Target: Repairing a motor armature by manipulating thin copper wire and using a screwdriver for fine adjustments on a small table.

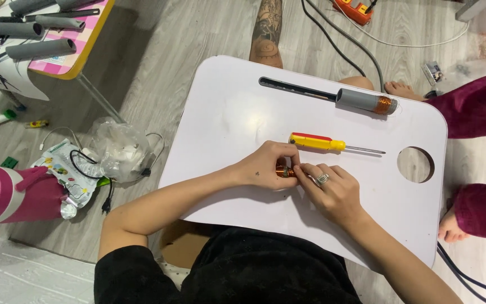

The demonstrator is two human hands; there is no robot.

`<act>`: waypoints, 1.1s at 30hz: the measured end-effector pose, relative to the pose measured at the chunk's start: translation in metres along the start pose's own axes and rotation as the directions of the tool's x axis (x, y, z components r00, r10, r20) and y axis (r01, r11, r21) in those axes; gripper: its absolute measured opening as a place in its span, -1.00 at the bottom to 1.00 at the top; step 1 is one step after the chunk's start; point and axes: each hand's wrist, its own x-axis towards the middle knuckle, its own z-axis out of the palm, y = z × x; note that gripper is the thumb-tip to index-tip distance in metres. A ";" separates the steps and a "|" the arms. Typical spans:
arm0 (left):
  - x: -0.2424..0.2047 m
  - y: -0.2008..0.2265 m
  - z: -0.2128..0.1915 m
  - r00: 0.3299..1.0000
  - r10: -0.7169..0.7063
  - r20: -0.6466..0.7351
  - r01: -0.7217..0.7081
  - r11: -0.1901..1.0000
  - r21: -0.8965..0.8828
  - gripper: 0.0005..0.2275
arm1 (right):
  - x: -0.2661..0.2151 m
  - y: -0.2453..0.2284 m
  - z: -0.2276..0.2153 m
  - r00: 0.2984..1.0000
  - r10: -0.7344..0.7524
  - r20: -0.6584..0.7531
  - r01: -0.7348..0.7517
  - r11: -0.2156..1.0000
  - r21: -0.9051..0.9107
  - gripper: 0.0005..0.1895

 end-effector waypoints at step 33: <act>0.001 0.010 -0.002 0.993 -0.106 0.053 0.103 0.994 0.046 -0.63 | 0.006 0.016 0.003 0.993 0.105 -0.049 -0.098 0.988 0.121 -0.85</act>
